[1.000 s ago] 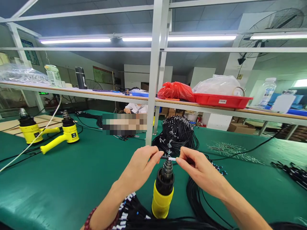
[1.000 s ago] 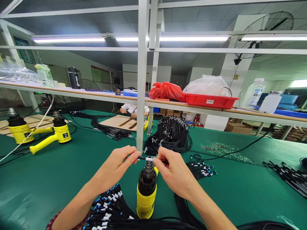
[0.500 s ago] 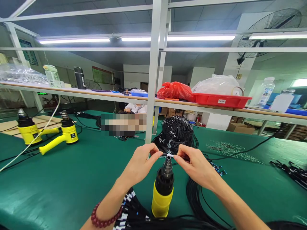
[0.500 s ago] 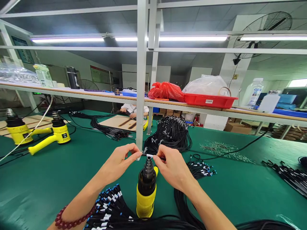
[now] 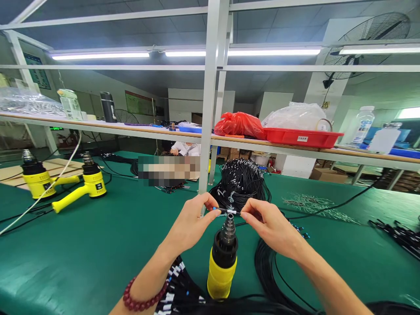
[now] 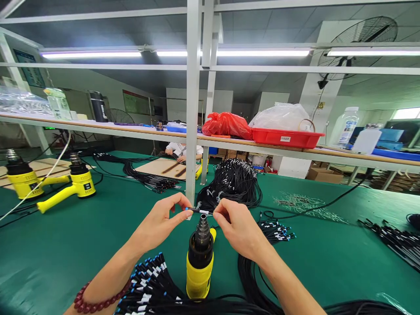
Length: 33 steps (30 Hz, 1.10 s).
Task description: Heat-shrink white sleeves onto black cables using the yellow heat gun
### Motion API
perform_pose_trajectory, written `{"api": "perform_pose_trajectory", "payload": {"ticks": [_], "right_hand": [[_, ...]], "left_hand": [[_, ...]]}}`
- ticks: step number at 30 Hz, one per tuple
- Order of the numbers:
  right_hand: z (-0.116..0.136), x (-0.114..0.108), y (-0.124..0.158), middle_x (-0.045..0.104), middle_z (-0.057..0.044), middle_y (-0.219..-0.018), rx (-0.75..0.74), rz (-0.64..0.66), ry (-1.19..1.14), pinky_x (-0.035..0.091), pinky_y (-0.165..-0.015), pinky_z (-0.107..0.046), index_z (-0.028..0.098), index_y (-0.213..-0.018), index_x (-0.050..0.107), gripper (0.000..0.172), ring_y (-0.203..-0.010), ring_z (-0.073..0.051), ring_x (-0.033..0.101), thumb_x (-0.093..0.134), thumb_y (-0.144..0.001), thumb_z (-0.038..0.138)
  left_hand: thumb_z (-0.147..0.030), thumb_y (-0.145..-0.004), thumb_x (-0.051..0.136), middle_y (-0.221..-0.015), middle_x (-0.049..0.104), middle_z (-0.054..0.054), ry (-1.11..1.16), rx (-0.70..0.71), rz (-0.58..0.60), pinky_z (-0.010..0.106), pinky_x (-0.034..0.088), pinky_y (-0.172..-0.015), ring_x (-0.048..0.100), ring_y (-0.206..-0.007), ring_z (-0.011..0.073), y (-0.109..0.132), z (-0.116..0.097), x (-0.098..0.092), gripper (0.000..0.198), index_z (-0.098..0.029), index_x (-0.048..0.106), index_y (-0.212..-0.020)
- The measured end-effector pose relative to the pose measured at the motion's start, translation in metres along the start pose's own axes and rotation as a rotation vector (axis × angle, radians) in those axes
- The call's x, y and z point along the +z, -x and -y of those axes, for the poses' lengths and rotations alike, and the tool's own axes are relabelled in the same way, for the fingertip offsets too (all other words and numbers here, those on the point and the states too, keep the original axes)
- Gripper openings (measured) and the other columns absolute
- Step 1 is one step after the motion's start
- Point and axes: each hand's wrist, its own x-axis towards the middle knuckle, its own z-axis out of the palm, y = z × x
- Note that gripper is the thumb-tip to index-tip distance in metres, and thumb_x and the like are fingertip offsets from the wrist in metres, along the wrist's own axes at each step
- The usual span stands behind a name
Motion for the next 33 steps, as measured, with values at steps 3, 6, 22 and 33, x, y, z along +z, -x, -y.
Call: {"api": "perform_pose_trajectory", "payload": {"ticks": [3, 6, 22, 33], "right_hand": [[0.001, -0.002, 0.002, 0.054, 0.003, -0.067, -0.013, -0.001, -0.047, 0.033, -0.056, -0.025, 0.020, -0.072, 0.052, 0.019, -0.062, -0.013, 0.043, 0.047, -0.090, 0.026], [0.002, 0.000, 0.004, 0.054, 0.002, -0.066, -0.013, -0.011, -0.059, 0.033, -0.055, -0.025, 0.020, -0.071, 0.052, 0.019, -0.061, -0.013, 0.044, 0.049, -0.089, 0.025], [-0.004, 0.004, 0.001, 0.064, 0.000, -0.070, 0.066, -0.038, -0.084, 0.041, -0.056, -0.026, 0.019, -0.076, 0.063, 0.010, -0.062, -0.014, 0.055, 0.058, -0.082, 0.025], [0.001, 0.001, 0.005, 0.065, -0.001, -0.068, 0.058, -0.048, -0.102, 0.042, -0.056, -0.026, 0.019, -0.070, 0.064, 0.015, -0.061, -0.014, 0.055, 0.059, -0.081, 0.028]], "left_hand": [[-0.039, -0.091, 0.052, -0.079, 0.063, -0.003, -0.014, 0.017, 0.001, 0.025, 0.033, -0.060, 0.054, -0.074, 0.0148, 0.000, 0.000, -0.001, 0.021, -0.021, 0.059, -0.083], [-0.048, -0.096, 0.037, -0.064, 0.056, -0.004, -0.077, 0.009, 0.022, 0.026, 0.032, -0.058, 0.049, -0.062, 0.0139, 0.000, 0.005, 0.000, 0.043, -0.020, 0.055, -0.070], [-0.038, -0.092, 0.051, -0.077, 0.063, -0.003, -0.001, -0.001, -0.018, 0.025, 0.033, -0.058, 0.052, -0.071, 0.0146, 0.003, 0.003, 0.001, 0.023, -0.020, 0.059, -0.080], [-0.045, -0.097, 0.037, -0.058, 0.044, -0.005, -0.159, 0.055, -0.007, 0.026, 0.027, -0.055, 0.039, -0.057, 0.0127, 0.000, 0.003, 0.001, 0.044, -0.019, 0.043, -0.061]]}}
